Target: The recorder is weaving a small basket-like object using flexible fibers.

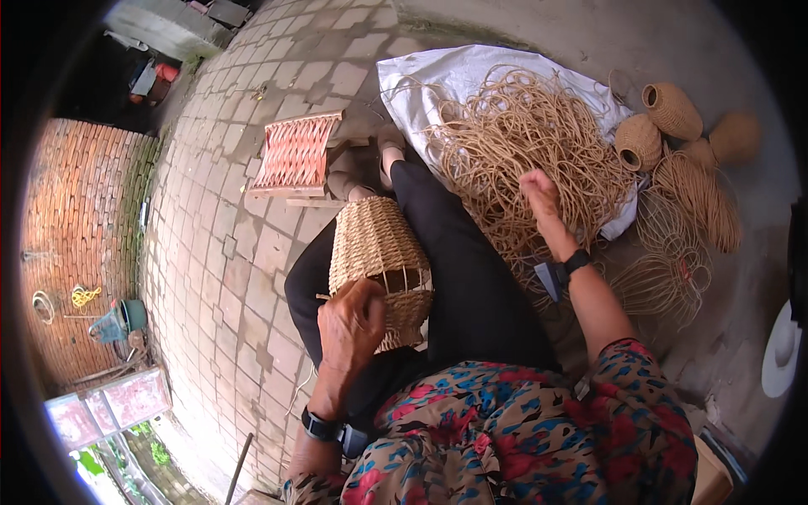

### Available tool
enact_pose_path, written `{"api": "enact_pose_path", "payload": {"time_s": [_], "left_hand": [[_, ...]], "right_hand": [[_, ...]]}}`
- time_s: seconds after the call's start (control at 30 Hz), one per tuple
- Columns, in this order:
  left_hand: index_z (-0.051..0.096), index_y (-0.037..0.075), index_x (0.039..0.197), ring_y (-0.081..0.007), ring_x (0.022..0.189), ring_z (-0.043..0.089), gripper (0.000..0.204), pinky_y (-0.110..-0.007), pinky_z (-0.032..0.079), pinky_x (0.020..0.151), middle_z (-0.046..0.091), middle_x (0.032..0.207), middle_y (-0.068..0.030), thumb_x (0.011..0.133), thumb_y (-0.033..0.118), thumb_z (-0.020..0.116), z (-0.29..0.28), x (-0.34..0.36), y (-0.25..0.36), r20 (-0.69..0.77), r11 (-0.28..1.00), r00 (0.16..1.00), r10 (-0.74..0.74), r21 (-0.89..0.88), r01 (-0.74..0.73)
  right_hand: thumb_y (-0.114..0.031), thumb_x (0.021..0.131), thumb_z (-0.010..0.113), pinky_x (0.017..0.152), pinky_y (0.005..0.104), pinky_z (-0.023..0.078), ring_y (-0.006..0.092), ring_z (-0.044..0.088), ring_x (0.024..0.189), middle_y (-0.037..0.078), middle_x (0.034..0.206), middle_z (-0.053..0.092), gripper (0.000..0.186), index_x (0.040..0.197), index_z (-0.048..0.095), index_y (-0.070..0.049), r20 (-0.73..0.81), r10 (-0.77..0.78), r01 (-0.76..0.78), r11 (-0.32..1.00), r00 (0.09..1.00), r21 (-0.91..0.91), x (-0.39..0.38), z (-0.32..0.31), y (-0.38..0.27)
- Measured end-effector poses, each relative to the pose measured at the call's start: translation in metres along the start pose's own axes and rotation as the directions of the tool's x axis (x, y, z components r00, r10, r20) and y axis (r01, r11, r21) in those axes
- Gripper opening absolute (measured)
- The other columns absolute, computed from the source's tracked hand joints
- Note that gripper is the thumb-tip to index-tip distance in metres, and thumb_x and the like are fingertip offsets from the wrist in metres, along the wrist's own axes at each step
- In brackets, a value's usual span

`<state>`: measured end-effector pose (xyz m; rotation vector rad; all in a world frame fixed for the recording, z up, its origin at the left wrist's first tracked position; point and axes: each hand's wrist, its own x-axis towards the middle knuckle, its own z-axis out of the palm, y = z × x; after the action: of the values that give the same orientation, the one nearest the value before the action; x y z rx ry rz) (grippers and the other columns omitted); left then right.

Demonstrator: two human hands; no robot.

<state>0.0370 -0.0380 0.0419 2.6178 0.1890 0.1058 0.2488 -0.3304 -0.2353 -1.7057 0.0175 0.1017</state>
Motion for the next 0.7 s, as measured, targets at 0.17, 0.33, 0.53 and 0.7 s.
{"api": "enact_pose_path", "payload": {"time_s": [0.17,0.33,0.53,0.7], "left_hand": [[0.067,0.004,0.090,-0.0133,0.055,0.051,0.020,-0.029,0.041,0.052,0.061,0.075,-0.0060,0.084,0.023,0.064,-0.026,0.010,-0.007,-0.098,0.956,0.972,-0.215,-0.227,0.188],[0.057,0.001,0.117,-0.0074,0.061,0.047,0.044,-0.023,0.041,0.056,0.062,0.098,-0.0049,0.090,0.036,0.060,-0.037,0.005,0.007,0.331,0.492,0.939,-0.095,-0.804,0.333],[0.050,0.007,0.098,-0.0048,0.054,0.038,0.018,-0.019,0.034,0.046,0.044,0.072,0.0024,0.099,0.024,0.044,-0.060,-0.015,-0.010,0.136,-0.262,0.991,-0.013,-0.957,0.128],[0.051,0.009,0.094,-0.0027,0.047,0.031,0.014,-0.018,0.025,0.041,0.039,0.064,0.0064,0.099,0.019,0.043,-0.145,-0.042,-0.146,-0.166,-0.275,0.886,-0.433,-0.912,-0.305]], "right_hand": [[-0.003,0.084,0.054,0.066,0.0232,0.046,0.0095,0.056,0.074,0.002,0.082,0.058,0.005,0.089,0.055,-0.003,0.146,-0.254,0.236,0.963,0.956,0.127,-0.074,0.022,-0.220],[0.003,0.082,0.057,0.060,0.0263,0.045,0.0102,0.055,0.064,0.004,0.069,0.055,0.011,0.091,0.054,-0.002,0.541,-0.477,0.452,0.872,0.693,0.189,-0.144,0.077,-0.288],[-0.004,0.078,0.064,0.052,0.0273,0.042,0.0097,0.051,0.056,0.002,0.062,0.054,0.025,0.102,0.056,-0.005,0.667,-0.324,0.499,0.862,0.671,-0.083,-0.138,0.059,-0.302],[-0.016,0.081,0.064,0.055,0.0374,0.046,0.0296,0.061,0.061,0.010,0.063,0.059,0.013,0.093,0.059,-0.014,0.003,-0.639,0.466,0.558,0.769,-0.687,-0.053,-0.064,-0.317]]}}
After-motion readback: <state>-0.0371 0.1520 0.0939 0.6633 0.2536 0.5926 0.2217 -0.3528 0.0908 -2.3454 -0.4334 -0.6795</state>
